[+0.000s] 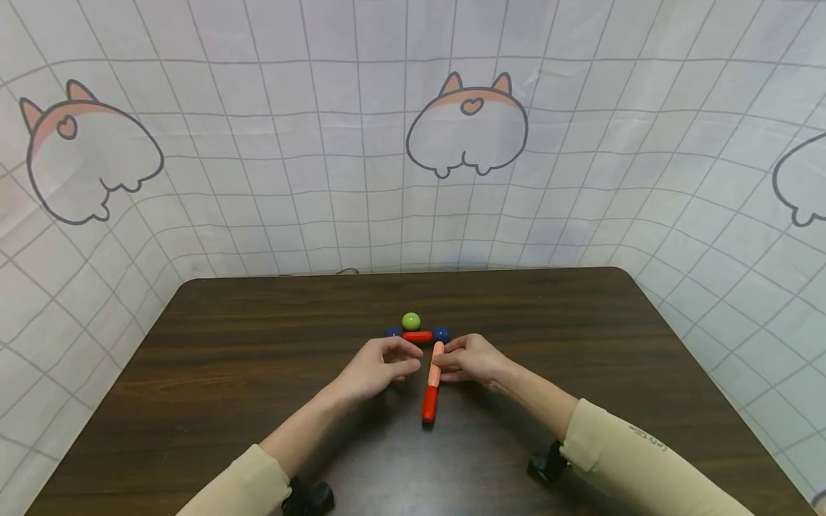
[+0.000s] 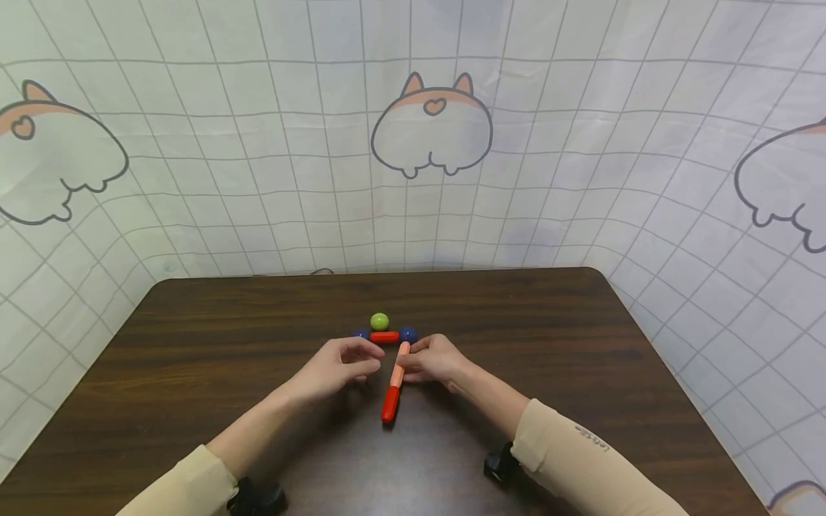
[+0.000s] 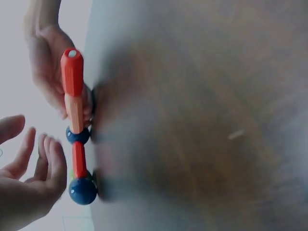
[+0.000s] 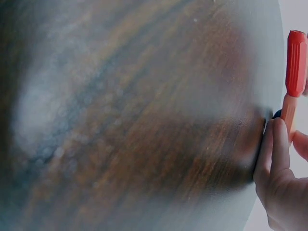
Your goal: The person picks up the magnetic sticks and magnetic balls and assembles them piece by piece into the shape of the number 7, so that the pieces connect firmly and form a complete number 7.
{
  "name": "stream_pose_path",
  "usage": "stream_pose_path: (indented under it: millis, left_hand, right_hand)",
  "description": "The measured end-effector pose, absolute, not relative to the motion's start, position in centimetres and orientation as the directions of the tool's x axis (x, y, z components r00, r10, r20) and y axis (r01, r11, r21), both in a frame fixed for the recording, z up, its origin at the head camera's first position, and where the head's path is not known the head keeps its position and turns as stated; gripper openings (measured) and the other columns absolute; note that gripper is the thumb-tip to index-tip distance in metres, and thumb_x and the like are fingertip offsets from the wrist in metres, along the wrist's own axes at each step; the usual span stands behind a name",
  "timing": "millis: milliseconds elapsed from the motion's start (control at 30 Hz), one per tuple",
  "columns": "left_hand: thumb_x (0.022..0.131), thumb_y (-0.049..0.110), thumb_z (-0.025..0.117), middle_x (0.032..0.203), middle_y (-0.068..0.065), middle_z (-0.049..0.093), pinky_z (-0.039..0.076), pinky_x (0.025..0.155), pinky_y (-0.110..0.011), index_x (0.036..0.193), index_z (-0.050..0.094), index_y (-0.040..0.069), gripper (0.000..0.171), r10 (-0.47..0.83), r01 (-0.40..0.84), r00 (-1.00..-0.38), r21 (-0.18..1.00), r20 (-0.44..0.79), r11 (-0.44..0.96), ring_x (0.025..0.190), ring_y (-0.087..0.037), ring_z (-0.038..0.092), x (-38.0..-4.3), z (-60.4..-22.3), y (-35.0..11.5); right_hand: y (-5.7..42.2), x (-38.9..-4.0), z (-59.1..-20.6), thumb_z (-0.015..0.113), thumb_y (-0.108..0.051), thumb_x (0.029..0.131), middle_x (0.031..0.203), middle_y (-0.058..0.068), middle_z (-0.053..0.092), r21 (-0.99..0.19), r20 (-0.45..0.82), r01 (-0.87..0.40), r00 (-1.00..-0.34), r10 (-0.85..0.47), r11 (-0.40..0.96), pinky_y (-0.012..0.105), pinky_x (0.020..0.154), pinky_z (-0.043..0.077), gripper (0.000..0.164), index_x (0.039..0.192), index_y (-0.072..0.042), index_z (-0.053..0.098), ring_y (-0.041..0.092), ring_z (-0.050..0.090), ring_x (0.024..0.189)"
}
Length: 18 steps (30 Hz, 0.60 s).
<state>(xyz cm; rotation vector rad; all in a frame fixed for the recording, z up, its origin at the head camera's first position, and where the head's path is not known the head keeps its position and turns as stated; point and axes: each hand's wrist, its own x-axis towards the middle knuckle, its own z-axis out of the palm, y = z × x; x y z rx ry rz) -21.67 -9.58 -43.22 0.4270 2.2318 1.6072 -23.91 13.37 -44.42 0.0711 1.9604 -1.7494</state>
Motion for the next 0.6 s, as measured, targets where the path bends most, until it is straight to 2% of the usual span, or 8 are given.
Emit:
stream_pose_path:
  millis: [133, 267, 600]
  left_hand:
    - [0.097, 0.015, 0.073, 0.105, -0.003, 0.068, 0.048, 0.081, -0.036, 0.117, 0.071, 0.004, 0.022, 0.309, 0.073, -0.95, 0.944, -0.032, 0.322, 0.095, -0.024, 0.059, -22.9, -42.9, -9.5]
    - [0.096, 0.011, 0.072, 0.104, -0.005, 0.067, 0.046, 0.077, -0.034, 0.115, 0.071, 0.003, 0.02, 0.211, 0.093, -0.977, 0.94, 0.023, 0.329, 0.095, -0.025, 0.059, -24.0, -42.8, -9.5]
    - [0.097, 0.012, 0.072, 0.113, -0.007, 0.067, 0.05, 0.09, -0.043, 0.119, 0.069, 0.005, 0.023, 0.148, 0.035, -0.989, 0.92, -0.025, 0.39, 0.105, -0.027, 0.06, -26.3, -43.5, -9.2]
  right_hand:
    - [13.4, -24.0, -44.5, 0.067, -0.001, 0.098, 0.114, 0.023, 0.065, -0.914, -0.403, 0.369, -0.87, -0.283, 0.168, 0.037, 0.082, 0.059, 0.045, 0.134, 0.019, 0.048, 0.024, 0.072, 0.094]
    - [13.3, -24.0, -44.5, 0.067, -0.001, 0.098, 0.115, 0.024, 0.065, -0.914, -0.404, 0.37, -0.869, -0.285, 0.165, 0.038, 0.082, 0.059, 0.046, 0.134, 0.019, 0.047, 0.025, 0.072, 0.094]
    - [13.4, -23.8, -44.5, 0.067, -0.001, 0.098, 0.115, 0.024, 0.065, -0.913, -0.405, 0.371, -0.869, -0.285, 0.167, 0.037, 0.082, 0.059, 0.044, 0.133, 0.018, 0.048, 0.025, 0.072, 0.094]
